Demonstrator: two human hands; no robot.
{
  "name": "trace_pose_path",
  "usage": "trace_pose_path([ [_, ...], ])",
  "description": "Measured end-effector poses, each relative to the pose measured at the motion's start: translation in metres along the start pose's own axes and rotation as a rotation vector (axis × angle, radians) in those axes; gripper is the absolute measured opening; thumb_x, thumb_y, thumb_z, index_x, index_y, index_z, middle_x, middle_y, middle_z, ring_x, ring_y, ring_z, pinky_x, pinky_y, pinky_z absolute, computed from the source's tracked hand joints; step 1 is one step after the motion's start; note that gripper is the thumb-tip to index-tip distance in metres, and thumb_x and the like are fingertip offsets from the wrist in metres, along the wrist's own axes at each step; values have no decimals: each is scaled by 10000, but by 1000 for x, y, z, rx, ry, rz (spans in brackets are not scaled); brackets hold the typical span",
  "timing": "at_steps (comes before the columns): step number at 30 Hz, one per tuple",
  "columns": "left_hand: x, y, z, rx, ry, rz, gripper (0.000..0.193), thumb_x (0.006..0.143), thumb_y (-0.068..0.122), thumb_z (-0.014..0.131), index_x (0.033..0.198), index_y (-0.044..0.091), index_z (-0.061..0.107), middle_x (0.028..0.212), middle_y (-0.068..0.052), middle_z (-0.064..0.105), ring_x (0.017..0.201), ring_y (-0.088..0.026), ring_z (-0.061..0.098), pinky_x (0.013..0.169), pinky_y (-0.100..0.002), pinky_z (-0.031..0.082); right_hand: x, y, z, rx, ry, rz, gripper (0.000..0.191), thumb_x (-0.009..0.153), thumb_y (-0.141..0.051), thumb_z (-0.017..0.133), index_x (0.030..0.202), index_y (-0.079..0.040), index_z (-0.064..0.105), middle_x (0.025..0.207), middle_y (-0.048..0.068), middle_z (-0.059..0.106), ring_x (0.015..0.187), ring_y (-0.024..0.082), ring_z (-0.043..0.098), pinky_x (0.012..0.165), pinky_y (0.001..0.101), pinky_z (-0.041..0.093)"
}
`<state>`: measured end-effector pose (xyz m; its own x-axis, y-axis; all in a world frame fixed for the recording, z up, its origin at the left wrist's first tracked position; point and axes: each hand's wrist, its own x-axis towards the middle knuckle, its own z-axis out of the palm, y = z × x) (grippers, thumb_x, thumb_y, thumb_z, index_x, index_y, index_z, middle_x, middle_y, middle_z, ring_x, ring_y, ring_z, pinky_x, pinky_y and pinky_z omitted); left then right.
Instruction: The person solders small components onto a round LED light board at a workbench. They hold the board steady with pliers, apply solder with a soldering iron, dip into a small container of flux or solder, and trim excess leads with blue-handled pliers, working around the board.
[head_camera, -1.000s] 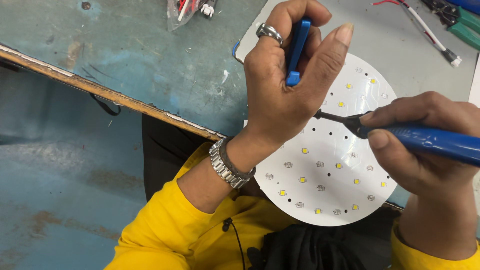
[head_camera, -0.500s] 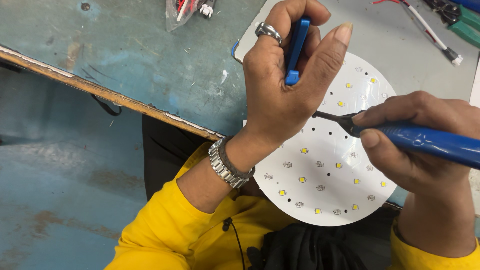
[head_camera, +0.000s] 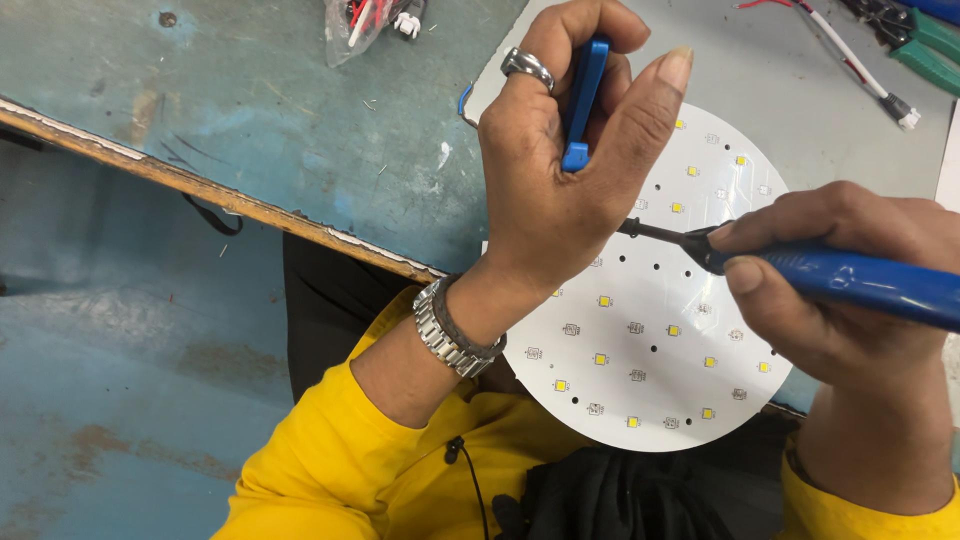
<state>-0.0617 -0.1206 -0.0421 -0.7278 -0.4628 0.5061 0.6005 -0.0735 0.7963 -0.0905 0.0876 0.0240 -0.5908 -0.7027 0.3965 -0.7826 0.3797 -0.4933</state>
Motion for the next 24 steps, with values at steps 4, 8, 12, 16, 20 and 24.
trace_pose_path([
  [4, -1, 0, 1, -4, 3, -3, 196, 1132, 170, 733, 1157, 44, 585, 731, 61, 484, 608, 9, 412, 580, -160, 358, -5, 1, -1, 66, 33, 49, 229, 981, -163, 745, 1016, 52, 674, 762, 73, 691, 540, 73, 630, 522, 171, 488],
  [8, 1, 1, 0, -6, 2, 6, 196, 1122, 174, 730, 1155, 48, 583, 726, 66, 489, 623, 13, 454, 575, -158, 360, -5, 1, 0, 70, 47, 47, 234, 974, -167, 752, 1006, 50, 673, 782, 78, 695, 542, 72, 624, 513, 169, 486],
  [12, 0, 2, 1, -18, 16, -12, 197, 1122, 169, 731, 1153, 43, 582, 733, 64, 480, 627, 11, 433, 579, -159, 355, -1, 0, 2, 41, 33, 8, 215, 961, -154, 754, 968, 43, 670, 770, 82, 700, 529, 80, 627, 509, 176, 486],
  [16, 1, 1, 1, -12, 21, -7, 191, 1125, 166, 731, 1141, 45, 585, 733, 65, 481, 626, 11, 440, 580, -159, 359, 3, -2, 6, 49, 41, -41, 211, 967, -150, 747, 950, 36, 650, 818, 100, 705, 518, 79, 630, 509, 179, 485],
  [20, 0, 0, 0, -21, 26, -2, 188, 1138, 161, 734, 1129, 46, 586, 730, 62, 473, 611, 8, 405, 582, -165, 348, 5, -2, 7, 45, 40, -50, 217, 969, -154, 744, 947, 36, 641, 813, 104, 701, 531, 84, 616, 504, 178, 478],
  [24, 0, 0, 1, -34, 37, -1, 183, 1139, 151, 735, 1121, 47, 586, 726, 61, 469, 606, 7, 389, 583, -169, 334, 3, -4, 6, 26, 35, 33, 217, 960, -168, 760, 984, 38, 697, 725, 55, 679, 532, 89, 598, 484, 173, 465],
])
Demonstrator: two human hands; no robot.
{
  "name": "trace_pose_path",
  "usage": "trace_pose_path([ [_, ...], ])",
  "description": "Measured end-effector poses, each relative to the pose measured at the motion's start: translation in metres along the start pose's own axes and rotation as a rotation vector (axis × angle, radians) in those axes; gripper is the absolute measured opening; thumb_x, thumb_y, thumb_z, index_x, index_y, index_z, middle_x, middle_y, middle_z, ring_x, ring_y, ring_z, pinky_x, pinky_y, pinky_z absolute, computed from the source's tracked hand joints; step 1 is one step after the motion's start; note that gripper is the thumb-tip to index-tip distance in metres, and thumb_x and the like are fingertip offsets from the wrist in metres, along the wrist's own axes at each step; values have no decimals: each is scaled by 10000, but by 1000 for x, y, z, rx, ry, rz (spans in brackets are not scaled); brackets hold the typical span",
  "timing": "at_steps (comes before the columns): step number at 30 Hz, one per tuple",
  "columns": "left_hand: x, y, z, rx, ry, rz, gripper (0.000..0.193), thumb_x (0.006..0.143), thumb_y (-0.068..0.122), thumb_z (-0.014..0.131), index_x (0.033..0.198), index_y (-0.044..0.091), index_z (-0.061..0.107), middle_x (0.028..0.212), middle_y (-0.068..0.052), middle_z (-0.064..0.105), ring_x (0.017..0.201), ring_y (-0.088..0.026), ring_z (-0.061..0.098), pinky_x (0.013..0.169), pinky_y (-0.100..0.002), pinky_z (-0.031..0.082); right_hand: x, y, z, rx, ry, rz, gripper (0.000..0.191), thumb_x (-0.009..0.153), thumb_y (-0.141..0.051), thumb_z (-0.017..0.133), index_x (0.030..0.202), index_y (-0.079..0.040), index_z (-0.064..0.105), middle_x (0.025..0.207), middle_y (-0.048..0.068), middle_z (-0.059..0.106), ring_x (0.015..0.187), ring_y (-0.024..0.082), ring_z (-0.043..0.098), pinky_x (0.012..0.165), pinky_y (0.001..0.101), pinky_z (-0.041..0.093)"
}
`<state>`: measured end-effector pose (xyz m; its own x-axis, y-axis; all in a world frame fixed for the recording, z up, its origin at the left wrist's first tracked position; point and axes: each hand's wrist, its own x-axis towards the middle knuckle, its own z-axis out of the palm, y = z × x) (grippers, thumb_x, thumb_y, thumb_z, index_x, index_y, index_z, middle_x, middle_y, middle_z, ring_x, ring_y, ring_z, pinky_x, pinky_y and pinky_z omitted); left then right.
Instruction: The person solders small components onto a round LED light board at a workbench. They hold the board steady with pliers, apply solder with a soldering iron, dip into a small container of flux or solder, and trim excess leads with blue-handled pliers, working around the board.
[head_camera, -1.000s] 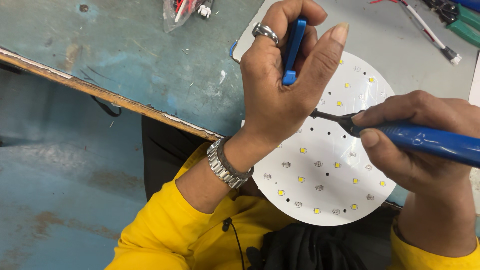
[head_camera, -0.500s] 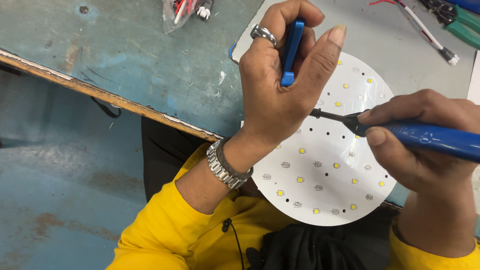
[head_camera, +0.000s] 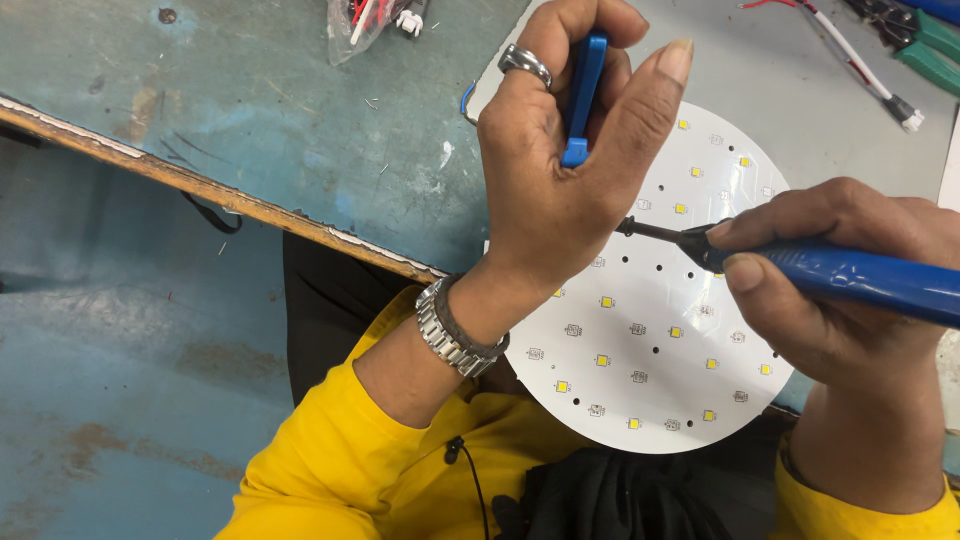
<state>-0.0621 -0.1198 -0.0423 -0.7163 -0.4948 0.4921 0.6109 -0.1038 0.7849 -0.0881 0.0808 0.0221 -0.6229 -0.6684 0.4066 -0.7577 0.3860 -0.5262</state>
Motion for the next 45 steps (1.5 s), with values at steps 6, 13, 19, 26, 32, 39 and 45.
trace_pose_path([
  [6, 1, -1, 3, -41, 30, 5, 175, 1140, 124, 739, 1129, 44, 585, 741, 56, 472, 615, 3, 391, 590, -172, 339, 1, 1, -1, -22, -4, -39, 226, 979, -176, 752, 988, 41, 690, 735, 60, 675, 511, 73, 631, 493, 173, 468],
  [13, 1, -2, 3, -48, 34, 4, 168, 1143, 105, 740, 1131, 42, 584, 748, 52, 476, 621, -1, 390, 579, -176, 316, 0, -3, 0, -19, 24, 59, 192, 988, -151, 741, 1010, 37, 708, 702, 61, 677, 517, 68, 617, 510, 174, 459],
  [19, 1, -1, 5, -70, 17, 18, 165, 1143, 94, 732, 1129, 39, 577, 750, 52, 463, 622, -4, 374, 573, -178, 292, 5, -8, 0, 61, 17, 76, 175, 959, -136, 719, 991, 33, 690, 736, 46, 672, 534, 64, 624, 529, 167, 467],
  [26, 4, -2, 6, -51, 15, 15, 158, 1136, 90, 725, 1126, 31, 578, 743, 63, 445, 622, -2, 358, 598, -179, 315, 8, -12, 2, 76, 52, 116, 170, 972, -130, 719, 979, 37, 687, 714, 45, 673, 545, 64, 623, 538, 168, 474],
  [32, 4, -4, 4, -93, 21, 13, 152, 1141, 90, 711, 1152, 26, 573, 754, 67, 439, 638, 0, 353, 608, -178, 307, 5, -10, 2, 90, 68, 91, 176, 976, -128, 724, 987, 43, 683, 717, 44, 660, 547, 60, 618, 536, 165, 473],
  [39, 2, -6, 1, -96, 33, 19, 151, 1151, 92, 714, 1154, 26, 578, 748, 64, 441, 635, 0, 352, 608, -176, 305, 0, -12, 1, 144, 113, 125, 185, 992, -133, 711, 1007, 48, 677, 701, 38, 654, 546, 48, 606, 546, 155, 476],
  [45, 3, -8, -2, -97, 23, 31, 145, 1147, 96, 705, 1153, 28, 577, 744, 64, 440, 630, 0, 355, 606, -177, 306, 4, -8, 5, 126, 82, 105, 175, 976, -113, 715, 1004, 57, 686, 708, 44, 651, 532, 59, 608, 529, 160, 465],
])
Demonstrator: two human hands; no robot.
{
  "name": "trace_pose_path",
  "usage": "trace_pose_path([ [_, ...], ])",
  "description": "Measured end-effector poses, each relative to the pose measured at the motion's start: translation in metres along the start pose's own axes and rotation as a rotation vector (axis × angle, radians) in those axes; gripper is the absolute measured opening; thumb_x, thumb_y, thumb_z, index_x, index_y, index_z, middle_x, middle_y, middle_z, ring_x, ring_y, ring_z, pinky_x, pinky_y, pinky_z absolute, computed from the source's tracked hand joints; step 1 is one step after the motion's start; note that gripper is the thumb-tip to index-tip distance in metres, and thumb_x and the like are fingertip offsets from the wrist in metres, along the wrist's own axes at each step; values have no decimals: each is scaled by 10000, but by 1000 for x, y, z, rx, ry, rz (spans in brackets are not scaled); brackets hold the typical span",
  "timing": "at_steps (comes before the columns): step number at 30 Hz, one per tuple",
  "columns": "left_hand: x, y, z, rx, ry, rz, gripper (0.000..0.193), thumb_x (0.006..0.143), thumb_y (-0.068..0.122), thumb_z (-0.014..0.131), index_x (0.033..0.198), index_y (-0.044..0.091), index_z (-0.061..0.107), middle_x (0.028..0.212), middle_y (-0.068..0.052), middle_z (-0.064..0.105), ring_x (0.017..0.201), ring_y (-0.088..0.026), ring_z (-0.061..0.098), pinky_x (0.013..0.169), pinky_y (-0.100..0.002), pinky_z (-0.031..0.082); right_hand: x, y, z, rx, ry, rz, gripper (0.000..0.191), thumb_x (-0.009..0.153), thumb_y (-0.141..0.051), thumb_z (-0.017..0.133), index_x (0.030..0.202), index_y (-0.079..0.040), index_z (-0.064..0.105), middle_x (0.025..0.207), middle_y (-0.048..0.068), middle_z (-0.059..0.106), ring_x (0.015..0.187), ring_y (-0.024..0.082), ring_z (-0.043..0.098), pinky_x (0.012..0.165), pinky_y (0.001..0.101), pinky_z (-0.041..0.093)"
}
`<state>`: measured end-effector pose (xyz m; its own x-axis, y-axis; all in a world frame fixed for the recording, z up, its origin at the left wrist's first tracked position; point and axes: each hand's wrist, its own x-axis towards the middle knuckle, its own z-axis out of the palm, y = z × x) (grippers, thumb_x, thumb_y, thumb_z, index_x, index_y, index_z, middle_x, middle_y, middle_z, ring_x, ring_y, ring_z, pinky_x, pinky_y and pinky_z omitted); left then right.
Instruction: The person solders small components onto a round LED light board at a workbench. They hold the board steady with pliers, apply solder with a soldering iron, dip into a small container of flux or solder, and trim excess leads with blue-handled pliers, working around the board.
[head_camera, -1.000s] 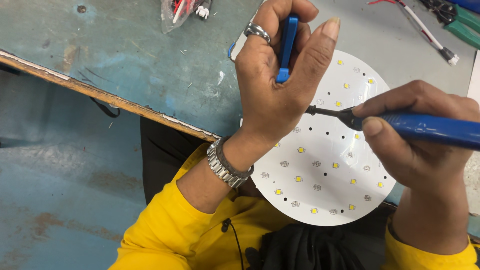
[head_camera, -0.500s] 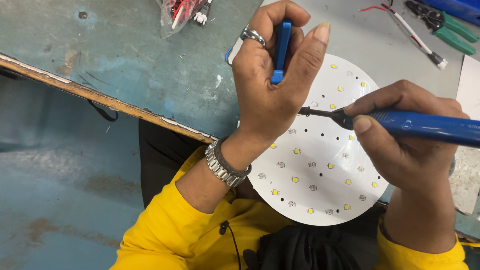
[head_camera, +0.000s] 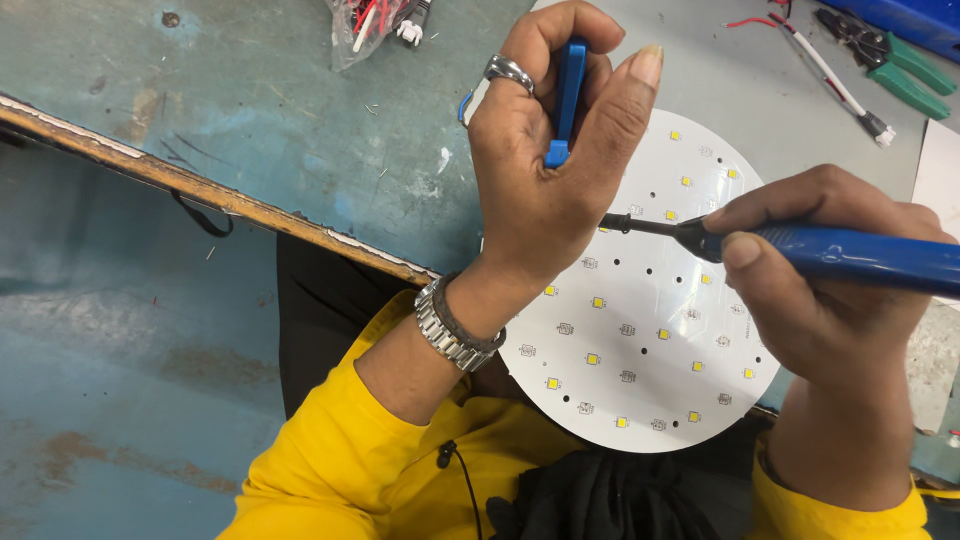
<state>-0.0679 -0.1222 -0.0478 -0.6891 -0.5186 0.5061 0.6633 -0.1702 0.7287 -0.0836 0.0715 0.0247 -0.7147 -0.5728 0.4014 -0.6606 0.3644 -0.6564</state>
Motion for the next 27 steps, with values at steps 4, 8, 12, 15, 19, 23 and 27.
trace_pose_path([
  [4, 1, -2, 0, -13, -7, 19, 144, 1158, 93, 705, 1148, 33, 575, 744, 60, 448, 628, -4, 366, 612, -180, 324, 4, -2, 0, -30, -18, -10, 172, 970, -120, 714, 992, 48, 686, 703, 40, 649, 525, 61, 611, 518, 165, 465],
  [8, 0, -3, 2, -28, 14, -1, 146, 1146, 81, 712, 1142, 26, 576, 745, 59, 453, 634, -4, 381, 610, -178, 330, 8, -11, 0, -94, -58, -2, 163, 963, -127, 712, 986, 34, 703, 661, 33, 648, 521, 68, 601, 504, 173, 450],
  [12, 1, -4, 3, -19, 21, -10, 141, 1145, 70, 712, 1139, 22, 580, 767, 58, 472, 665, -4, 418, 608, -175, 338, 12, -17, 1, -128, -103, -11, 153, 924, -131, 697, 944, 19, 717, 611, 9, 631, 508, 68, 601, 479, 181, 445],
  [15, 2, -4, 3, -26, 17, 5, 137, 1156, 68, 708, 1143, 22, 579, 798, 56, 484, 672, 1, 382, 619, -170, 327, 16, -19, 1, -112, -106, -14, 150, 939, -138, 684, 939, 11, 707, 628, 10, 634, 490, 62, 602, 492, 182, 454],
  [19, 2, -3, 4, -52, 22, 7, 137, 1143, 63, 701, 1151, 18, 571, 817, 58, 497, 685, 5, 390, 651, -166, 354, 16, -22, 1, -120, -104, -24, 150, 939, -140, 676, 935, 6, 710, 629, 10, 632, 529, 72, 606, 501, 186, 461],
  [23, 3, -4, 4, -67, 20, 10, 141, 1144, 58, 695, 1171, 15, 564, 853, 50, 517, 701, 2, 401, 664, -169, 371, 12, -23, 2, -110, -79, -31, 150, 934, -136, 684, 922, 13, 700, 631, 12, 643, 535, 73, 623, 546, 209, 468],
  [27, 1, -4, 2, -89, 22, 9, 140, 1141, 60, 694, 1172, 15, 565, 845, 53, 512, 705, 3, 409, 659, -163, 363, 9, -20, 2, -72, -61, -15, 147, 951, -127, 686, 954, 20, 687, 697, 31, 661, 536, 71, 621, 538, 185, 466],
])
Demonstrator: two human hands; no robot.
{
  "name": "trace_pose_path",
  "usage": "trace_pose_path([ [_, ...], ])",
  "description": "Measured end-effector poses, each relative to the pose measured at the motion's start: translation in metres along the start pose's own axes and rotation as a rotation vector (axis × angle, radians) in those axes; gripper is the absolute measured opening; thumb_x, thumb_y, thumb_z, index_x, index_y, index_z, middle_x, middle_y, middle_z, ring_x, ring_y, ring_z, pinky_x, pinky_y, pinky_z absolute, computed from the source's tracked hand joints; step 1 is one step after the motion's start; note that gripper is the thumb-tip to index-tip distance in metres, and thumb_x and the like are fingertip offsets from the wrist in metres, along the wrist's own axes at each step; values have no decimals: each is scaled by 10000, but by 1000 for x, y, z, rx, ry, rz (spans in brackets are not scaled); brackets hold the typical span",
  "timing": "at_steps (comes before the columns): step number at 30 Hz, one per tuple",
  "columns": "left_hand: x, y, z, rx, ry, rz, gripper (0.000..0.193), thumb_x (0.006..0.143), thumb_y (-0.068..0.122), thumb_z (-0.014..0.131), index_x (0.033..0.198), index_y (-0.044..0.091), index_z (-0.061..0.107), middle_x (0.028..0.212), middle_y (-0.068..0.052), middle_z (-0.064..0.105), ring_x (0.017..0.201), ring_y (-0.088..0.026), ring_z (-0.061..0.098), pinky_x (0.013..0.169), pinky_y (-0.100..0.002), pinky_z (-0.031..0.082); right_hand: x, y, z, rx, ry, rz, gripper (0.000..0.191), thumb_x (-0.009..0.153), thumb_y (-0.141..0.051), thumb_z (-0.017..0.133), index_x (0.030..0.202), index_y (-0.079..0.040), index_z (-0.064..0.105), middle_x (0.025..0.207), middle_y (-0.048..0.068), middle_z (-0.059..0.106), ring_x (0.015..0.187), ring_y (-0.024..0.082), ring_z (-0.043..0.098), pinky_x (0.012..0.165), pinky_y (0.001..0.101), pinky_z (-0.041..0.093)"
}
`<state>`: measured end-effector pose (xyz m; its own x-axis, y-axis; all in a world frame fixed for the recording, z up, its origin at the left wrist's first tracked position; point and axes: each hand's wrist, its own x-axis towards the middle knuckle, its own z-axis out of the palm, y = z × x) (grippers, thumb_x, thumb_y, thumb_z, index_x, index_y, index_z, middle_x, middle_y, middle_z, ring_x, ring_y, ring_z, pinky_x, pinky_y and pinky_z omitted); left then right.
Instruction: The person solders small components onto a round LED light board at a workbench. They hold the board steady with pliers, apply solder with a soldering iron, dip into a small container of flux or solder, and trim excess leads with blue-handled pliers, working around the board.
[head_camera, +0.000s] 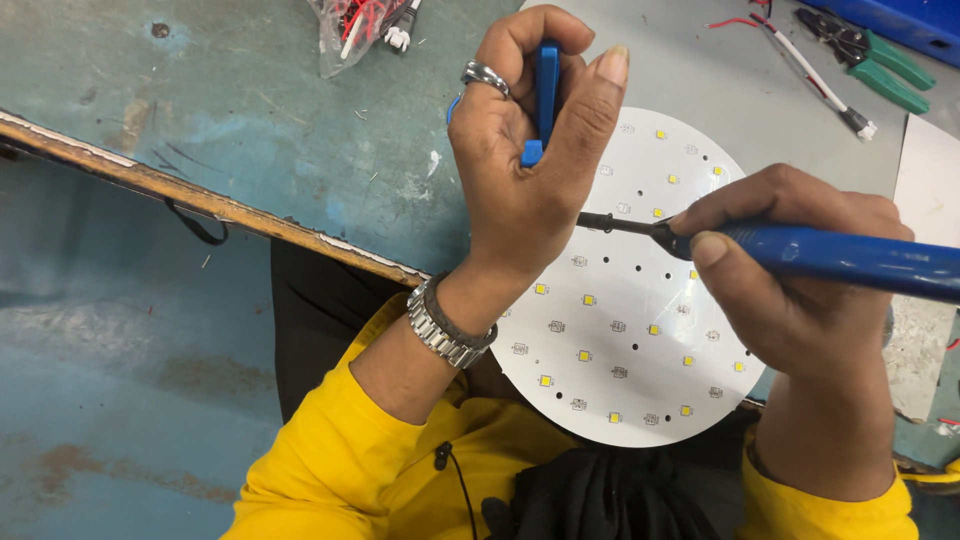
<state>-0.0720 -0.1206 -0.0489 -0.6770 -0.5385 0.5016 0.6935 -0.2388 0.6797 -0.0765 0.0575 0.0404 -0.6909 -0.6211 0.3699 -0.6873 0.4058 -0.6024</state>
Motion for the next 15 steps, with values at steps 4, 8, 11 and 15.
trace_pose_path([
  [4, 0, 0, -2, 11, 6, 13, 138, 1145, 64, 698, 1175, 19, 571, 846, 57, 512, 702, 6, 405, 657, -158, 361, -3, 5, -1, 6, 21, -33, 151, 960, -112, 687, 968, 38, 680, 745, 54, 665, 539, 67, 605, 534, 176, 459],
  [8, 1, -1, -1, 2, 6, 9, 147, 1140, 59, 695, 1182, 15, 561, 862, 47, 524, 707, 1, 411, 666, -164, 376, -7, 9, -7, 34, 61, 28, 169, 957, -119, 702, 985, 48, 701, 701, 40, 655, 504, 51, 571, 508, 170, 439],
  [11, 1, -1, -1, 0, 9, 8, 152, 1136, 60, 695, 1181, 14, 557, 863, 48, 527, 730, -1, 441, 668, -162, 380, -9, 12, -10, 31, 71, 18, 176, 963, -121, 704, 1000, 51, 700, 695, 39, 653, 509, 48, 567, 512, 166, 434],
  [15, 1, 0, -2, 7, 8, 10, 154, 1134, 64, 696, 1177, 16, 556, 826, 60, 520, 719, 5, 440, 655, -155, 365, -7, 12, -8, 41, 70, 14, 175, 962, -122, 703, 994, 50, 699, 706, 45, 660, 510, 52, 570, 510, 166, 437],
])
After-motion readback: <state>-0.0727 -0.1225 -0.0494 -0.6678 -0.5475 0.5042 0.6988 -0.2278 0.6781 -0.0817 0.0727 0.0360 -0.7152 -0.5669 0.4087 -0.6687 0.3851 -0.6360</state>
